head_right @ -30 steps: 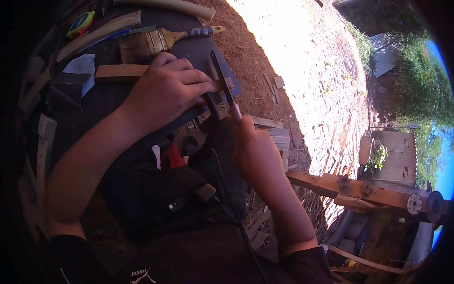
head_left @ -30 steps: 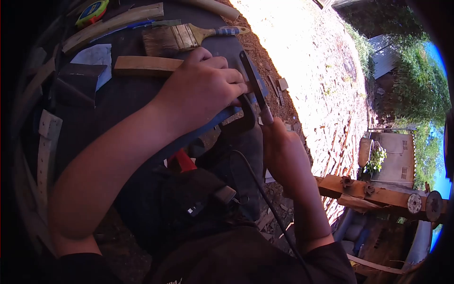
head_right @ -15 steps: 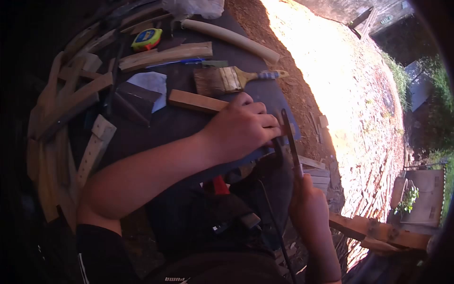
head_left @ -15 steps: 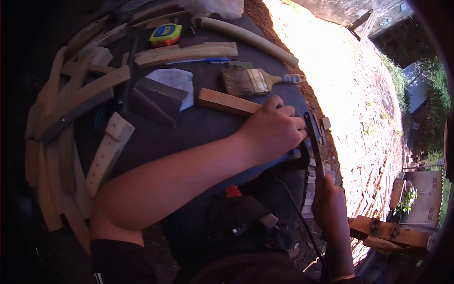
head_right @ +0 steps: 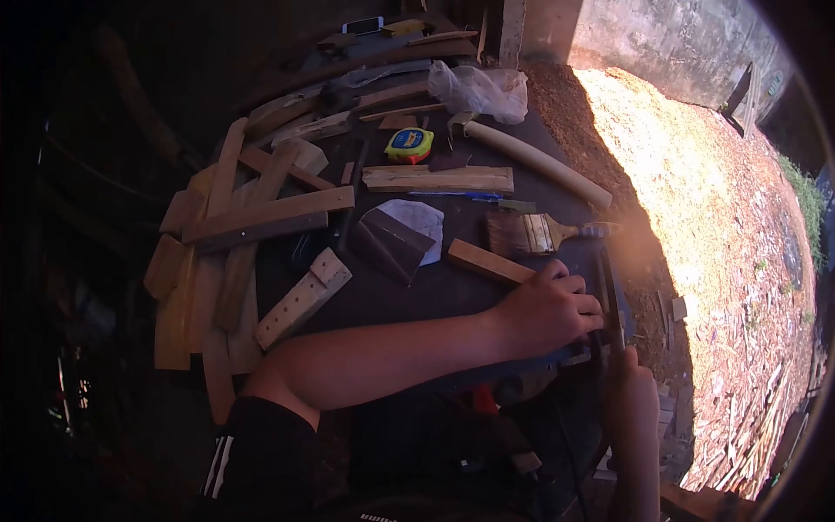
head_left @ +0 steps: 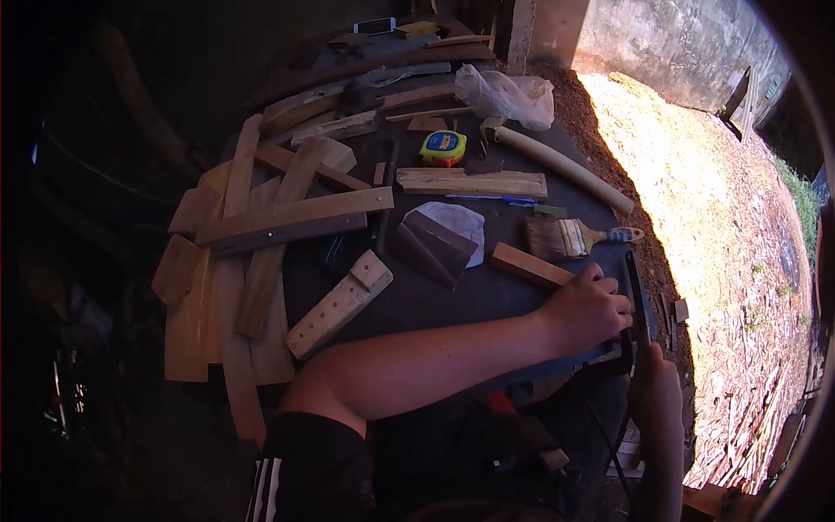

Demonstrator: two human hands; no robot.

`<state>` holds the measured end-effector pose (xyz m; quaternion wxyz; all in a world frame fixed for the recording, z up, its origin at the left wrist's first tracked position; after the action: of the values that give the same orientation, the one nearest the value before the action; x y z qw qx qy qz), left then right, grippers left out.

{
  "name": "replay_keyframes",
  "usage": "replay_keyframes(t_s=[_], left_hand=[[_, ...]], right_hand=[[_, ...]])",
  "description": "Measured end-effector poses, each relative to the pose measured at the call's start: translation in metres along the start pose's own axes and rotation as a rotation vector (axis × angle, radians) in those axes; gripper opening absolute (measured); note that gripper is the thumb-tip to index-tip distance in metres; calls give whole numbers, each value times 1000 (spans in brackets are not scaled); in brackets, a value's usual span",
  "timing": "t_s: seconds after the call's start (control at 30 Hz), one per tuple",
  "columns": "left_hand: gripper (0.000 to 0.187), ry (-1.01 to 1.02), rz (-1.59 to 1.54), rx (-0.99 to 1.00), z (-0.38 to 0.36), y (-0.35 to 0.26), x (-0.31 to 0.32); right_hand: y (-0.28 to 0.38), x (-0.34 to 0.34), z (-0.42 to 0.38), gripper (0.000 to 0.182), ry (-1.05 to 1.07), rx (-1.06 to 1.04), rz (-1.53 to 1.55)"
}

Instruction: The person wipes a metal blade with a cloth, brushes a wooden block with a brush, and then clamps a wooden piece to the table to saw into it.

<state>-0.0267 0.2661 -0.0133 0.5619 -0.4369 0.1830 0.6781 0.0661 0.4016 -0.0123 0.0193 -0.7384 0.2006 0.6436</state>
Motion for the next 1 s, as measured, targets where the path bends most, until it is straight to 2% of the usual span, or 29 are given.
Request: replay_keyframes(t_s=[0.07, 0.27, 0.37, 0.47, 0.63, 0.8, 0.9, 1.0], left_hand=[[21, -25, -18, 1, 0, -1, 2], [22, 25, 66, -11, -2, 2, 4], [21, 24, 12, -1, -2, 0, 2], [22, -9, 5, -5, -1, 0, 0], [24, 31, 61, -3, -1, 0, 3], [25, 4, -11, 8, -1, -1, 0], [25, 4, 31, -3, -2, -3, 0], [26, 52, 96, 1, -1, -4, 2]], right_hand=[[11, -2, 8, 20, -32, -15, -62], [-15, -4, -54, 19, 54, 76, -28], [-6, -1, -13, 21, 14, -22, -6], [-5, 4, 9, 22, 23, -24, -21], [-15, -5, -52, 19, 45, 14, 40], [-2, -1, -5, 16, 18, -2, 6], [-8, 5, -11, 15, 8, 46, 26], [-17, -1, -53, 14, 75, 54, -16]])
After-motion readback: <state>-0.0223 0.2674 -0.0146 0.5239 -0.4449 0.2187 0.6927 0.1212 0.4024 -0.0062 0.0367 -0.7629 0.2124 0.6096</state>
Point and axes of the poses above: each hand's wrist, its own z-axis towards the middle knuckle, its own x-axis out of the palm, y = z × x, the point moved 8 cm from there along z, towards the middle knuckle, and after that the axes turned 1 degree about -x, right-handed, at the moved point
